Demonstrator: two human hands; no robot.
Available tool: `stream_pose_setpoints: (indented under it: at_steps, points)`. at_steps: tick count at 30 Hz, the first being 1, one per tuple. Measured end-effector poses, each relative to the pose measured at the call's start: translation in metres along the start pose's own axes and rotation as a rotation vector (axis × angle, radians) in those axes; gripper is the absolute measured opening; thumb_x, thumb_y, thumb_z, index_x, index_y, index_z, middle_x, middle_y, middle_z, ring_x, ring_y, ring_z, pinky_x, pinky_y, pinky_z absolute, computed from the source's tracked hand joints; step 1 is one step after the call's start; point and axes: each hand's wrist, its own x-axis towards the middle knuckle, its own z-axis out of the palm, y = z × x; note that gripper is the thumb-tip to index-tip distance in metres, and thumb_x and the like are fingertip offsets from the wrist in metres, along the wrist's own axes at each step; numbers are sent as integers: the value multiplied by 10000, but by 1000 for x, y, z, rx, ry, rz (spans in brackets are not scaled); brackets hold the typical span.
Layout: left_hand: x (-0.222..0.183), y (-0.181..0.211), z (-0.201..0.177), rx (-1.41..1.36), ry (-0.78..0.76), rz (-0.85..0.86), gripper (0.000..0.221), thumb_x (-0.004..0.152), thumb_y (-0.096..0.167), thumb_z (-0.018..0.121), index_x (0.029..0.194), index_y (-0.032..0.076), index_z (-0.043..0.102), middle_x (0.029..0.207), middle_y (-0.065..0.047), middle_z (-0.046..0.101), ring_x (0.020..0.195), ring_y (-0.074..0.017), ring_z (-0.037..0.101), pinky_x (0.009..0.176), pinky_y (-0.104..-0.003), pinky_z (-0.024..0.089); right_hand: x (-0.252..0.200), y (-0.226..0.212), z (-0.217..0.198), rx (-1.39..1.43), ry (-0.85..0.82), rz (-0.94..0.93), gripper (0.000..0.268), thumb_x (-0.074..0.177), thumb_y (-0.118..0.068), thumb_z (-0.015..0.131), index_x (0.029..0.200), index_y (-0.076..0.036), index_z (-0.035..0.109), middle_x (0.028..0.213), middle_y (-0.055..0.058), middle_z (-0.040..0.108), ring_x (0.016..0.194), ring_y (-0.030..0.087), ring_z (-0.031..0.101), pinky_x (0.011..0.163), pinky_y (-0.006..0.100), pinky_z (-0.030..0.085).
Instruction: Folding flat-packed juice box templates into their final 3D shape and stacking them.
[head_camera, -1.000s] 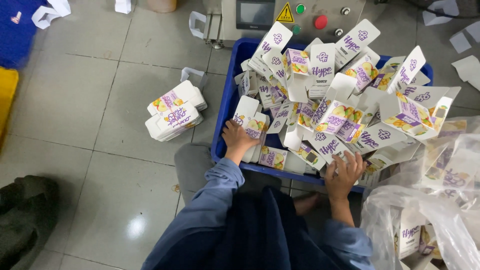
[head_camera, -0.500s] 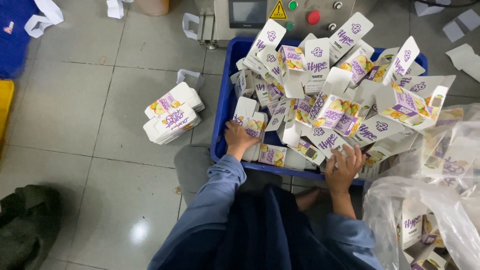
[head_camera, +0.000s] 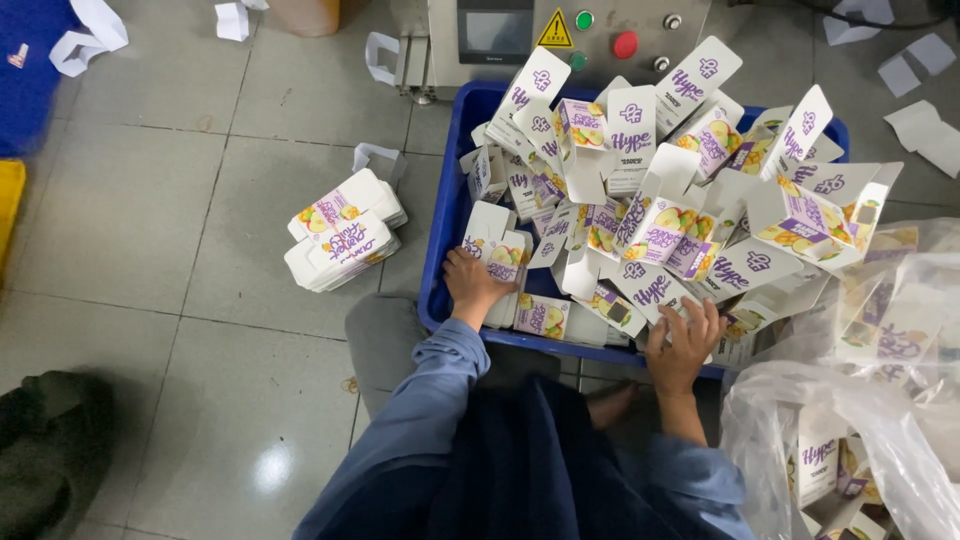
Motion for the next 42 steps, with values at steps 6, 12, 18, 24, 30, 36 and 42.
stream_pose_setpoints:
  at_steps: [6,12,18,24,30,36,42]
  points:
    - [1,2,-2,-8,12,-14,1450,262,751,839,1322,-106,343,1218,-225,456,1101,-408,536,916,-462,508,-1,0,0,2,-4,18,226,898,-6,670,1051,-151,752,1295,105,624,1380,438,482,1178,578,227]
    - [-1,2,-1,-107,19,27,1328,288,613,933,1277,-7,301,1123,-237,536,1050,-442,558,952,-541,424,-1,0,0,-2,-5,33,245,891,15,667,1045,-154,753,1300,103,633,1387,435,480,1188,566,216]
    - [28,-26,37,-194,26,78,672,735,259,807,1267,140,416,1075,-114,648,979,-353,704,828,-477,579,-3,4,3,-17,-12,5,276,883,28,641,1068,-146,747,1294,102,623,1376,429,482,1178,564,221]
    - [6,-36,-44,-451,-48,43,344,805,372,706,1044,126,685,902,-133,726,906,-371,723,735,-450,594,12,-18,-9,140,49,97,218,869,-1,718,1060,-102,748,1316,142,609,1350,451,478,1162,609,258]
    - [-68,22,-176,-1181,-157,4,291,745,188,888,924,57,699,777,-62,715,729,-137,691,649,-296,580,81,-129,-24,619,-99,241,224,950,-53,652,1164,-48,717,1203,195,639,1219,427,609,1050,558,449]
    - [-82,43,-199,-1408,-338,264,261,699,74,905,857,23,704,739,-109,738,710,-167,725,607,-264,586,143,-193,-31,1288,-477,814,239,975,-88,618,1150,54,698,894,195,736,833,258,737,708,400,618]
    - [-70,34,-147,-1849,-999,654,1008,687,303,860,1526,32,372,1473,-221,514,1299,-305,551,1056,-424,487,140,-214,-37,1558,-651,1064,208,926,-71,618,1060,62,705,838,167,742,706,244,756,610,338,617]
